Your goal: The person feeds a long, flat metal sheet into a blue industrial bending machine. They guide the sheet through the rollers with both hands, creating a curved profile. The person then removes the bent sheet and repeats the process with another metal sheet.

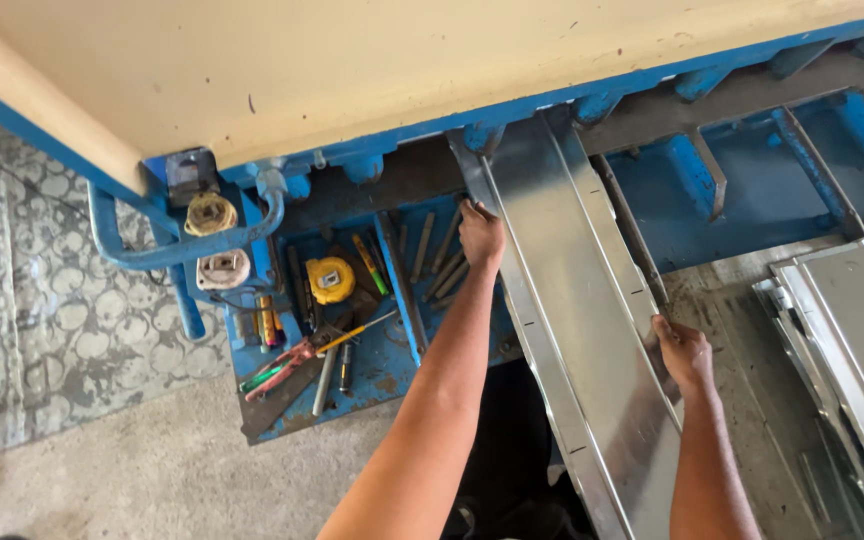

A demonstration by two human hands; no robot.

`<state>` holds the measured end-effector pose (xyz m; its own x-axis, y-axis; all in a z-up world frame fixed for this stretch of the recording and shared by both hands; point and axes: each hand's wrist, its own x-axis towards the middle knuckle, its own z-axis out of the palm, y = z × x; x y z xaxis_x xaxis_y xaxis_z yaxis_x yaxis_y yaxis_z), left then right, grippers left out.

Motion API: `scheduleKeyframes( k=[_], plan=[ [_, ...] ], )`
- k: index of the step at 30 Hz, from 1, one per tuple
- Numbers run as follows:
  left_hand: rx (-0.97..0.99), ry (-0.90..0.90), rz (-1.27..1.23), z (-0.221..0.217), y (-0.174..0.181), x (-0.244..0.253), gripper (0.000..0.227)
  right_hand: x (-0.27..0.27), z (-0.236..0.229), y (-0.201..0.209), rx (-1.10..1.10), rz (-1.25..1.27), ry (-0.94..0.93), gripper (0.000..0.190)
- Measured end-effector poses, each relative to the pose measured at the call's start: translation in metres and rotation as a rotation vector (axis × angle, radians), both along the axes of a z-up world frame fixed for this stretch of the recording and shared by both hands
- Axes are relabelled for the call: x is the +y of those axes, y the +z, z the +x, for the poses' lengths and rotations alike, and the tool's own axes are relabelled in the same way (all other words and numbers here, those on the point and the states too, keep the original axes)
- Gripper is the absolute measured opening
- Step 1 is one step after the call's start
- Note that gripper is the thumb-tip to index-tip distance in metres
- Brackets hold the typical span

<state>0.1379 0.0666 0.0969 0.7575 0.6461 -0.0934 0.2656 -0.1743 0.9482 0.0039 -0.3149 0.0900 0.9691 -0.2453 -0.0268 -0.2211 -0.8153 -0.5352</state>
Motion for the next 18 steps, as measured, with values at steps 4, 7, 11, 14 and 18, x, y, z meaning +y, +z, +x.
scheduleKeyframes(
  k=[4,7,11,14,18],
  plan=[
    [-0.005,-0.016,-0.035,0.017,-0.030,-0.001,0.034,-0.003,0.007,0.001,0.161,0.078,-0.055,0.067],
    [-0.010,-0.026,-0.073,0.047,-0.047,0.011,0.035,-0.004,0.005,0.003,0.167,0.131,-0.054,0.069],
    [0.027,0.015,-0.088,0.048,-0.045,0.015,0.034,-0.006,0.003,0.003,0.184,0.164,-0.054,0.070],
    [-0.043,0.024,-0.081,0.041,-0.033,0.016,0.036,-0.009,0.002,-0.002,0.168,0.209,-0.047,0.071],
    [-0.003,0.051,-0.005,0.039,-0.024,0.016,0.037,-0.012,0.004,-0.006,0.225,0.182,-0.084,0.071]
  ],
)
